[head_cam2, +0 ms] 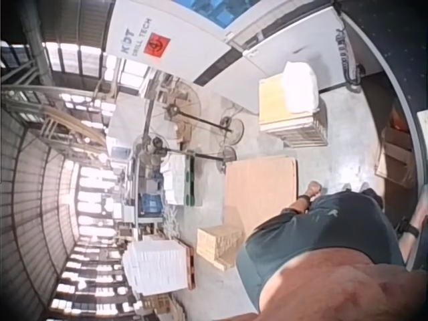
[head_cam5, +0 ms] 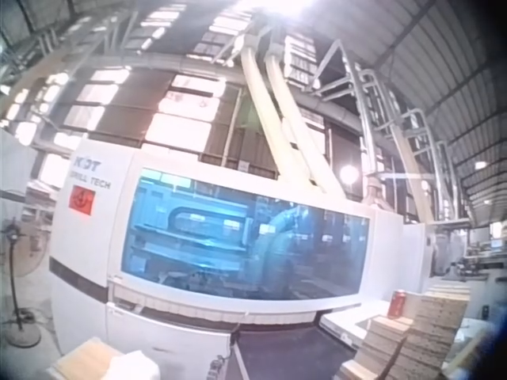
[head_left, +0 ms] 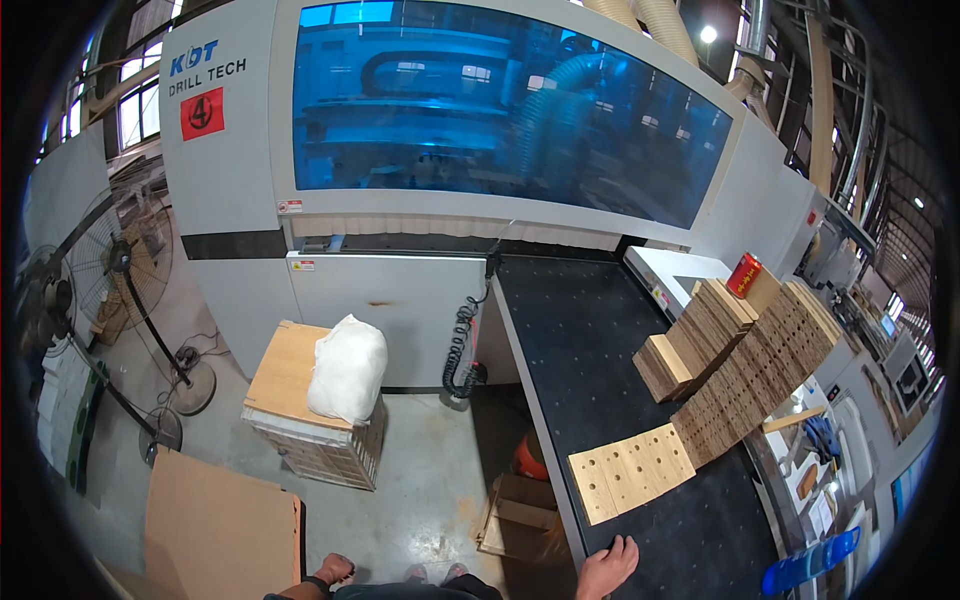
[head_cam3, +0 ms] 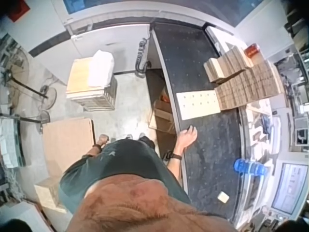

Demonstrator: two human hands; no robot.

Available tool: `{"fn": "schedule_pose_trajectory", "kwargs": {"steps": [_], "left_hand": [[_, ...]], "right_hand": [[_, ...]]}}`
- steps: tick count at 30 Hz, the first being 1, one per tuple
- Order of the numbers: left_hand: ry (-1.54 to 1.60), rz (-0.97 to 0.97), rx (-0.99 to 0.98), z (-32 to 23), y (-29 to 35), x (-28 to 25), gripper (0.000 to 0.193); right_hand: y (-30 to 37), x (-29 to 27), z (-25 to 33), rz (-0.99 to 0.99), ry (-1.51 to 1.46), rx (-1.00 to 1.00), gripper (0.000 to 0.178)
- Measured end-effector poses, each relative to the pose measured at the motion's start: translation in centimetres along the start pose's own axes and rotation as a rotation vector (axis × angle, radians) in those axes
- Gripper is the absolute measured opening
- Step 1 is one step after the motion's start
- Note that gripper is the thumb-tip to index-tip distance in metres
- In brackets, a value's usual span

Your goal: Stacking pre-drilled wood panels from a production line onto work surfaces and storage pallets in a manufacturing factory.

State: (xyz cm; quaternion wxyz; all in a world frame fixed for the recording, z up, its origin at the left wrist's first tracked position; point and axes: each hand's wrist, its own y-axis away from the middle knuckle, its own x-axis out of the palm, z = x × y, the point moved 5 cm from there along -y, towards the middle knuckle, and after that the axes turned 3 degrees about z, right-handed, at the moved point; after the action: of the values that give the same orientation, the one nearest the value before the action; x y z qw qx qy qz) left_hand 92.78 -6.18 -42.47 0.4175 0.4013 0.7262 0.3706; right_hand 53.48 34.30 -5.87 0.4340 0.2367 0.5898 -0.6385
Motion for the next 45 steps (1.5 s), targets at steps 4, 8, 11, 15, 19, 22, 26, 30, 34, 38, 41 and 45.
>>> {"fn": "schedule_pose_trajectory", "kwargs": {"steps": [4, 8, 11, 15, 19, 22, 26, 30, 34, 38, 41, 45], "left_hand": [[0.017, -0.001, -0.007, 0.5, -0.3, -0.1, 0.023], [-0.039, 0.004, 0.01, 0.7, -0.3, -0.2, 0.023], [-0.058, 0.007, 0.023, 0.7, -0.4, -0.3, 0.022], [-0.107, 0.009, 0.075, 0.7, -0.3, -0.5, 0.022], [-0.027, -0.002, 0.038, 0.0, 0.6, -0.5, 0.022], [0.011, -0.02, -0.011, -0.4, 1.1, -0.7, 0.022], [-0.032, -0.018, 0.014, 0.0, 0.6, -1.0, 0.021], [-0.029, -0.024, 0.044, -0.2, -0.2, -1.2, 0.02], [-0.025, -0.028, 0.052, 0.5, -0.4, -1.8, 0.022], [0.008, 0.034, -0.024, -1.3, 1.6, -2.0, 0.022], [0.045, 0.059, -0.031, -1.8, 1.7, -2.1, 0.022], [0.084, 0.091, -0.071, -1.2, -2.1, -2.2, 0.021]], "right_hand": [[0.1, 0.8, -0.2, 0.031, -0.02, 0.061, 0.035], [0.3, 1.7, -0.6, 0.08, -0.061, 0.141, 0.037], [0.3, 1.6, -0.6, 0.079, -0.058, 0.138, 0.037], [0.4, 1.6, -0.6, 0.073, -0.074, 0.133, 0.037], [0.4, 1.9, -0.9, 0.089, -0.054, 0.159, 0.037], [0.3, 1.5, -0.4, 0.047, -0.031, 0.135, 0.035], [-0.3, 0.3, 0.3, 0.007, 0.004, 0.012, 0.035], [-0.2, -0.2, 0.1, 0.001, 0.003, 0.018, 0.035], [-0.1, -0.2, 0.3, 0.001, -0.002, -0.005, 0.034], [0.1, 0.0, -0.1, -0.012, 0.017, -0.002, 0.034], [0.0, 0.1, -0.2, -0.014, -0.023, 0.02, 0.032], [0.0, 0.7, -0.6, -0.091, -0.14, 0.142, 0.03]]}}
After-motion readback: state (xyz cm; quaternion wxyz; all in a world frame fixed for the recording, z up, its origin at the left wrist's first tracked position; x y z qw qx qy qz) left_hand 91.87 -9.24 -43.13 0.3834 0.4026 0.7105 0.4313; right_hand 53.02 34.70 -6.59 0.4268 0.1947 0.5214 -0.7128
